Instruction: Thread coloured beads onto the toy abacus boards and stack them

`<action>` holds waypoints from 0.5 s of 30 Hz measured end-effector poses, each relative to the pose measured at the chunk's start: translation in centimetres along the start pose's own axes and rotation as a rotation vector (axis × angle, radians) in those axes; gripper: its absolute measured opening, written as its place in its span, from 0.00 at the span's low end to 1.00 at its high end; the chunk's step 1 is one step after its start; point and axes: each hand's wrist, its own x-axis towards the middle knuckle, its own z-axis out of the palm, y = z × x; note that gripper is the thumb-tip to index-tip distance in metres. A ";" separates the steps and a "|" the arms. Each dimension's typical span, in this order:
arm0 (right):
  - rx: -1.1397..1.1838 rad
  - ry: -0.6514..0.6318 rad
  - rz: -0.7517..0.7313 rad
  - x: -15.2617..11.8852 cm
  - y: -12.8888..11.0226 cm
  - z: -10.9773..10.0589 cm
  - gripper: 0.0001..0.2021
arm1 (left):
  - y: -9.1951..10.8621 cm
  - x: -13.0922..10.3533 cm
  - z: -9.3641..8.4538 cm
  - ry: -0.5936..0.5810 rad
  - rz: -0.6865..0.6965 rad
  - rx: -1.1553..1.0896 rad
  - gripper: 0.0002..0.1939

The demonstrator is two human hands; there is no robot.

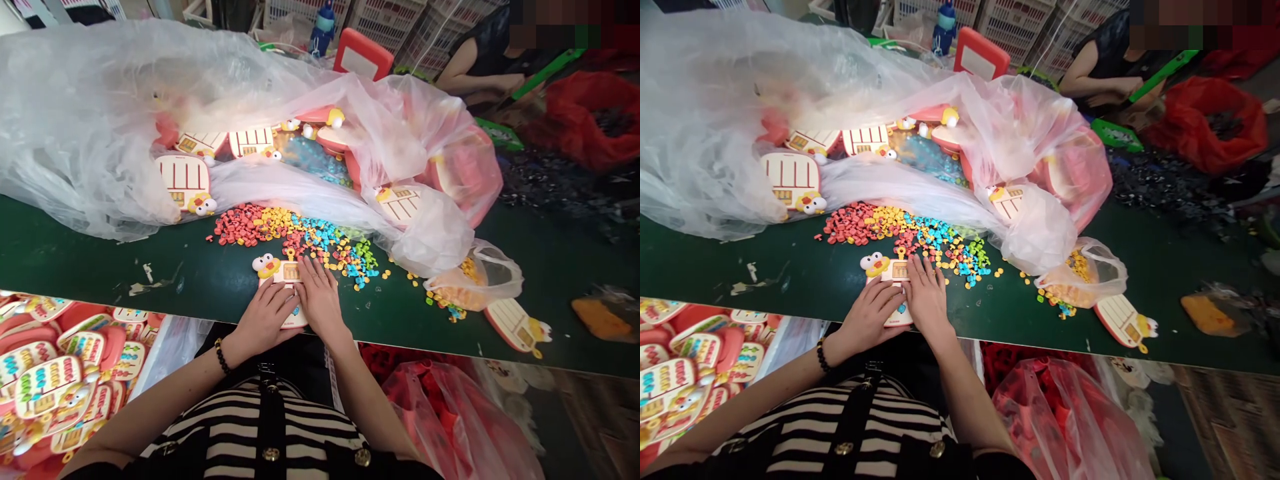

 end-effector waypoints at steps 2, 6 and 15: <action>0.002 -0.017 0.007 0.3 0.1 0.1 0.22 | 0.0 0.0 0.0 -0.002 -0.002 -0.010 0.23; 0.041 -0.023 -0.005 -0.4 0.0 -0.3 0.22 | 0.0 -0.1 0.2 0.014 -0.024 -0.031 0.23; 0.249 0.030 0.021 -3.7 -2.1 -1.1 0.22 | -0.3 -0.5 0.4 0.008 -0.036 -0.036 0.31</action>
